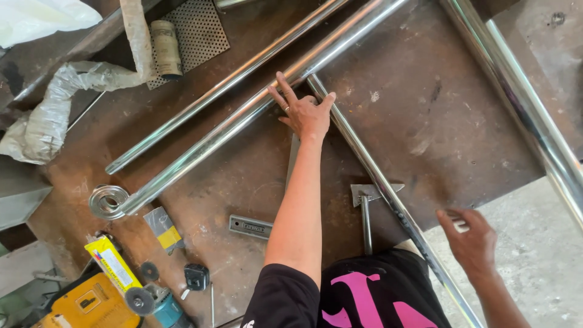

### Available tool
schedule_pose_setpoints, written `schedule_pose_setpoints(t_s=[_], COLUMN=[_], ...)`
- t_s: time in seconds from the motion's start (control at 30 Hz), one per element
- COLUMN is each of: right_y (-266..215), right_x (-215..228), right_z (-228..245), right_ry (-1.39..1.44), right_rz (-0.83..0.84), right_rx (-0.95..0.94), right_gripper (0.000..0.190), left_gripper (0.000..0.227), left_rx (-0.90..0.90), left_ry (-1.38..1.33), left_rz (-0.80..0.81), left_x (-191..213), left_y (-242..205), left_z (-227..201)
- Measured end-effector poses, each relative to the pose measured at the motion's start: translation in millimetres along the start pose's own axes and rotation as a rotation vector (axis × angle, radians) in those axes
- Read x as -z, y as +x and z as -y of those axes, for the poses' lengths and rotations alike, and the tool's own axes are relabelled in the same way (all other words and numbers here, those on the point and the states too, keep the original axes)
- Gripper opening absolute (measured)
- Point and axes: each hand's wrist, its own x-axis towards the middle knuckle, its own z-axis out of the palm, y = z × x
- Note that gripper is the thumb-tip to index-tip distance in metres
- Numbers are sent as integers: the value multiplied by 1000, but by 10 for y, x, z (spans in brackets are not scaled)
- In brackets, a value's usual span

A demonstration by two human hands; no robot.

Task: The person measures a stainless steel tube with a tape measure, marks it, and positions tubes on a workbench. They align the tubes with a square, hold a filler rod at the joint, and tack weld the joints using an arc welding torch, producing sparks and smoke.

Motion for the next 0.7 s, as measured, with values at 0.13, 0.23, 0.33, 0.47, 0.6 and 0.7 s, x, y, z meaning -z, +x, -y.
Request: schedule_pose_setpoints(t_s=[0.13, 0.23, 0.33, 0.47, 0.6, 0.7], right_y=[656, 1408, 2116, 2671, 2642, 2489], right_x=[381, 761, 1017, 1223, 1358, 1462], right_z=[-221, -825, -1275, -1883, -2246, -2146], right_ry=[-129, -461, -337, -391, -745, -540], right_rz=[-219, -528, -629, -432, -238, -249], right_rx=[202, 275, 91, 105, 6, 18], right_gripper=[16, 15, 32, 47, 34, 25], left_gripper=[37, 37, 38, 38, 41, 38], left_rx=[-11, 1, -22, -8, 4, -17], left_ry=[-4, 26, 28, 49, 99, 105], left_rz=[-1, 11, -5, 20, 40, 20], left_x=[-6, -11, -20, 23, -40, -65], left_y=[14, 22, 22, -14, 7, 20], left_z=[33, 31, 59, 11, 49, 91])
